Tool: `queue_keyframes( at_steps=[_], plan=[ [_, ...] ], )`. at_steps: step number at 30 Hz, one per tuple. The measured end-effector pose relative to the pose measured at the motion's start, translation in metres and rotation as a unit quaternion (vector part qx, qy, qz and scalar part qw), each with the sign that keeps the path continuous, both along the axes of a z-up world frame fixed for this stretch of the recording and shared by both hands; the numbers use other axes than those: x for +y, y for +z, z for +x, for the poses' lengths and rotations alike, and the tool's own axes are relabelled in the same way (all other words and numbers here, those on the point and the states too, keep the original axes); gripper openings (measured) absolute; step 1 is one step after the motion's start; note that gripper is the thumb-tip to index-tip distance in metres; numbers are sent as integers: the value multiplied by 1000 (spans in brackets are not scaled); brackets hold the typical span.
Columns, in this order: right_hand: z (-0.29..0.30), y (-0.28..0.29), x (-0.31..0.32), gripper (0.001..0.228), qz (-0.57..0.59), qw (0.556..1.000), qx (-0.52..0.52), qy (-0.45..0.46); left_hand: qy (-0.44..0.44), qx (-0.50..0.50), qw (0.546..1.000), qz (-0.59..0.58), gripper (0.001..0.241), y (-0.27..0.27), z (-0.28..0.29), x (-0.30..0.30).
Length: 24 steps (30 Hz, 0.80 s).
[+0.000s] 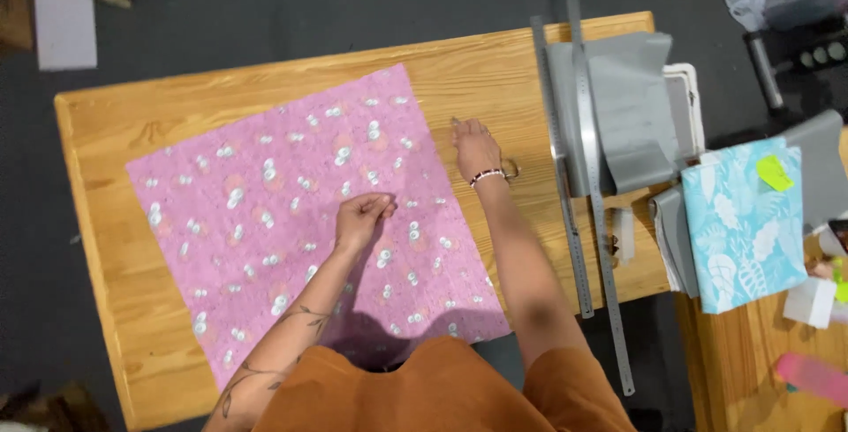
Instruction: The person uses scissors to trim the edges of a pink patterned fabric laid on a wooden table. They cut along the sides to remove excess material and then fold the fabric to align the edges.
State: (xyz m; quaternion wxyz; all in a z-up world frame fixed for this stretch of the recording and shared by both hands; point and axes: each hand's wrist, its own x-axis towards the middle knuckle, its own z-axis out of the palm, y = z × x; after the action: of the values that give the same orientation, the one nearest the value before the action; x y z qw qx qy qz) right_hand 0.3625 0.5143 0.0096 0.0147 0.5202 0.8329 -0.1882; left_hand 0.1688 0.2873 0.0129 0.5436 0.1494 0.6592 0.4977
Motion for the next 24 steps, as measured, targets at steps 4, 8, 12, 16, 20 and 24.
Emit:
queue_keyframes(
  at_steps=[4,8,12,16,20,24],
  plan=[
    [78,-12,26,8,-9,866,379,-326,14,7,1000,-8,19,-21,6,-1],
    [215,-25,103,11,123,807,368,-446,16,-3,1000,1,19,23,15,6],
    [359,-41,180,23,188,667,476,-542,46,3,999,-8,23,69,27,9],
    [441,-68,218,68,178,648,462,-579,-9,78,996,-36,20,61,29,10],
    [362,-39,157,54,243,752,289,-540,-21,103,994,-31,21,51,36,15],
    [209,1,77,29,169,751,468,-434,-31,72,995,-65,21,66,42,25]
  ],
)
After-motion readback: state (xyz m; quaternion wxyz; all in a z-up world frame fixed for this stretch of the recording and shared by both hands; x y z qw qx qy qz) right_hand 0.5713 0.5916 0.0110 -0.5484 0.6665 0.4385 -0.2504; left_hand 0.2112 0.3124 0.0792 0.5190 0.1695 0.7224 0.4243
